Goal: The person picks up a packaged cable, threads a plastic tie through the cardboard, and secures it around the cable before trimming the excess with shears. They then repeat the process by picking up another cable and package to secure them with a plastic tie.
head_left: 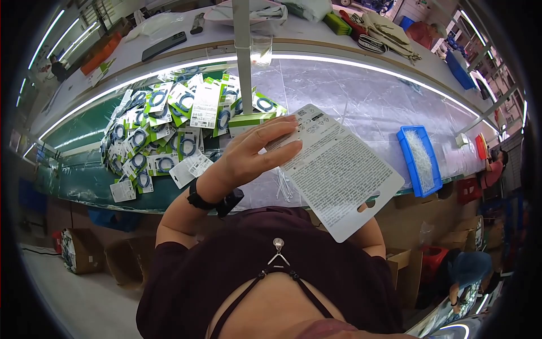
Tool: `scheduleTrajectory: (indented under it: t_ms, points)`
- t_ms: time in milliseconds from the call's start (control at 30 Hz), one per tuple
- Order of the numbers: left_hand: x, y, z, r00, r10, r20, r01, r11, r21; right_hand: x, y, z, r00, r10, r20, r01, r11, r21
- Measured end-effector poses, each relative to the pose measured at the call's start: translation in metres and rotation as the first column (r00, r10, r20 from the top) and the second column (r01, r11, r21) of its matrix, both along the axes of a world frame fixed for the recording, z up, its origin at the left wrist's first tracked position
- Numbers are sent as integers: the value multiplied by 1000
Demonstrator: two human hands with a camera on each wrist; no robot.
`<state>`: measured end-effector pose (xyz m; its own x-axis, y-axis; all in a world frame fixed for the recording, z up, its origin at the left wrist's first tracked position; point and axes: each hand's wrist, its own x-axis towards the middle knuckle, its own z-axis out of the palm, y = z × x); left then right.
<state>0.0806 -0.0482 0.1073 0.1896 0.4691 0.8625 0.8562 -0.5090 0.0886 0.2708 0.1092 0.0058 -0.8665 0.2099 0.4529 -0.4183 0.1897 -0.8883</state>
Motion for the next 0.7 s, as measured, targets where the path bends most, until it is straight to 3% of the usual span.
scheduleTrajectory:
  t_ms: [33, 67, 133, 200, 333, 400, 533, 600, 667, 700]
  points:
    - [0, 0, 2, 1000, -3, -17, 3, 1000, 2, -5, 1, -10, 985, 155, -74, -171, 925, -340]
    - [0, 0, 3, 1000, -1, -18, 1, 1000, 3, -9, 2, -17, 942, 273, -194, -333, 710, -620]
    - [0, 1, 6, 999, -6, -34, 6, 1000, 5, -8, 4, -20, 877, 339, -341, -461, 389, -798]
    - [0, 1, 8, 999, -4, -42, 4, 1000, 7, 1, -5, 20, 862, 374, -342, -473, 347, -810]
    - [1, 2, 10, 998, 16, -65, -16, 1000, -3, -1, -11, 49, 814, 440, -381, -543, 340, -768]
    - [2, 3, 11, 997, 31, -76, -30, 1000, 7, -5, -7, 42, 791, 465, -397, -574, 344, -743]
    - [0, 4, 12, 994, 48, -94, -48, 999, 0, -13, 7, -1, 857, 389, -337, -471, 330, -818]
    - [-1, 4, 12, 993, 53, -102, -53, 999, -3, -7, -6, 33, 951, 282, -129, -273, 566, -778]
    - [-2, 3, 11, 992, 52, -115, -56, 998, -34, -7, -13, 51, 978, 207, -32, -164, 663, -730]
    - [-2, 2, 10, 991, 51, -120, -57, 997, -51, -8, -15, 56, 970, 228, -85, -221, 677, -702]
